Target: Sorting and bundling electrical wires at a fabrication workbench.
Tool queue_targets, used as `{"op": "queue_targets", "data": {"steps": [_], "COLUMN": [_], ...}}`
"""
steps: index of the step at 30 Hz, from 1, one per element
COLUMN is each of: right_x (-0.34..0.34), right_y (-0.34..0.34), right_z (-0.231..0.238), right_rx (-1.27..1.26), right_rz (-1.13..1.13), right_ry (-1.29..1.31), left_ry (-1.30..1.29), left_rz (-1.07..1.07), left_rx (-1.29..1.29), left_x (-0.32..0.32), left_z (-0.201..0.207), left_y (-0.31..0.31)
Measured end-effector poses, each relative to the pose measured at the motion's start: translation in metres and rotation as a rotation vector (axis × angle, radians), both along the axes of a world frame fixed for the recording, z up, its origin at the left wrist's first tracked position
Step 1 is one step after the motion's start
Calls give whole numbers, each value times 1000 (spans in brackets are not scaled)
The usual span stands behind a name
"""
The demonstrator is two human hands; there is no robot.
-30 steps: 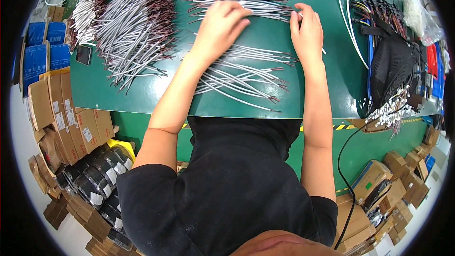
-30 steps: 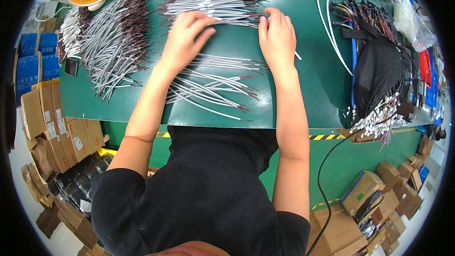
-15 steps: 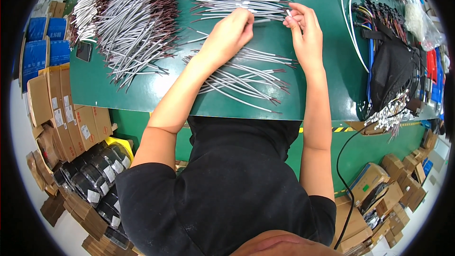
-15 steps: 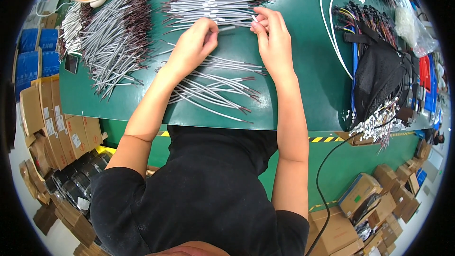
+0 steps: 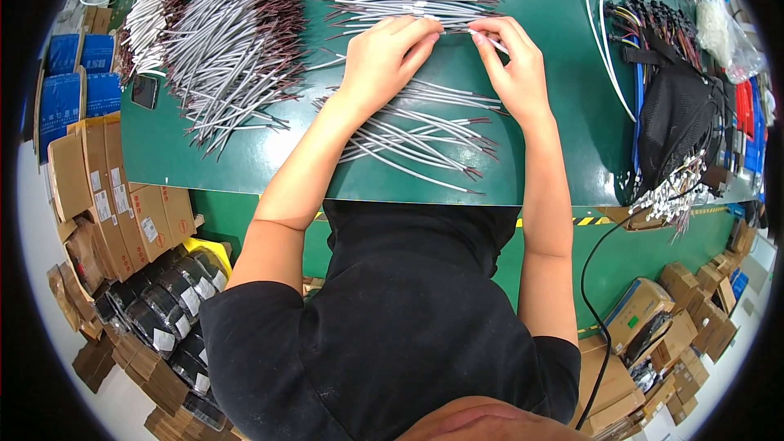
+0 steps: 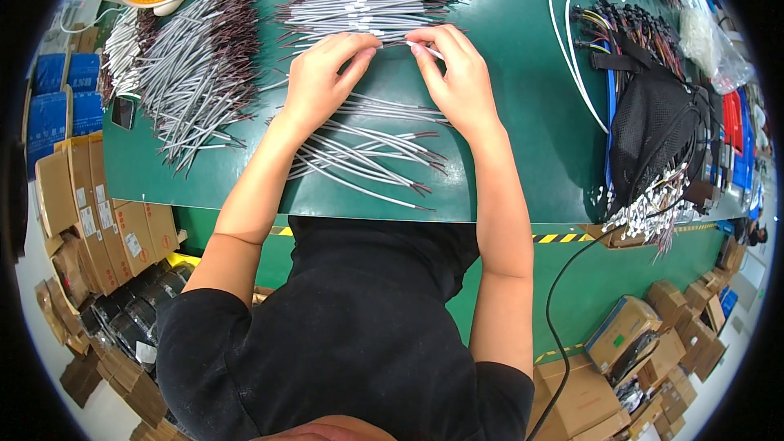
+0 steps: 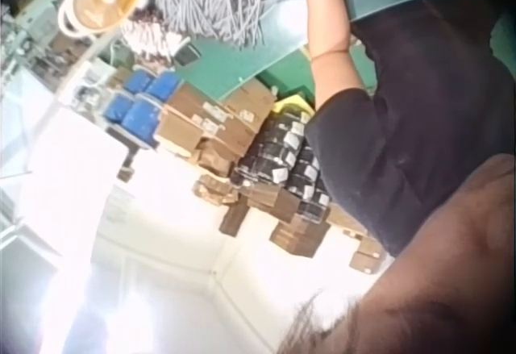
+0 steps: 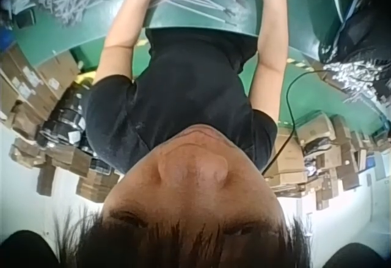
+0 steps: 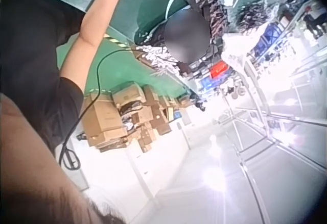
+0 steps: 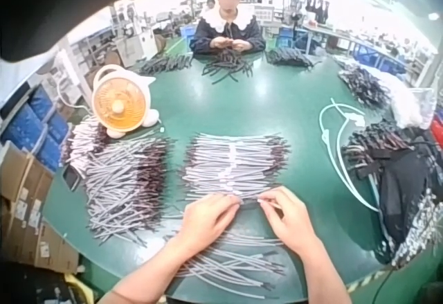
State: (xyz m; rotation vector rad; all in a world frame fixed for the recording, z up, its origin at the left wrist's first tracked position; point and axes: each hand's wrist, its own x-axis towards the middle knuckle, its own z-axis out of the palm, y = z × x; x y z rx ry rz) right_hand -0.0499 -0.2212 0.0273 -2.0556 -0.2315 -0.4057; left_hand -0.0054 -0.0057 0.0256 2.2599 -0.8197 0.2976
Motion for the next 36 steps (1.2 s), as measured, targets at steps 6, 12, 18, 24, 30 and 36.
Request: {"op": "queue_targets", "data": {"steps": [6,12,18,24,30,36], "right_x": [-1,-2,-2,-3,0,-2], "right_y": [1,2,3,3,-3,-2], "right_z": [1,-2,-5,-2,0,-2], "right_rx": [6,15,5,-6,-211,-325], "right_rz": [-6,-31,-60,-70,-6,117], "right_ry": [7,33,23,29,-116,-43], "left_ry": [18,-1,-41,-27,-79,-118], "left_rz": [35,13,-5,-27,-33,-120], "left_rx": [-1,42,44,55,57,102], "left_x": [-1,1,2,2,4,1], "left_z": [0,-4,-6,-6,-8,-6], "left_y": [0,1,2,2,3,0]}}
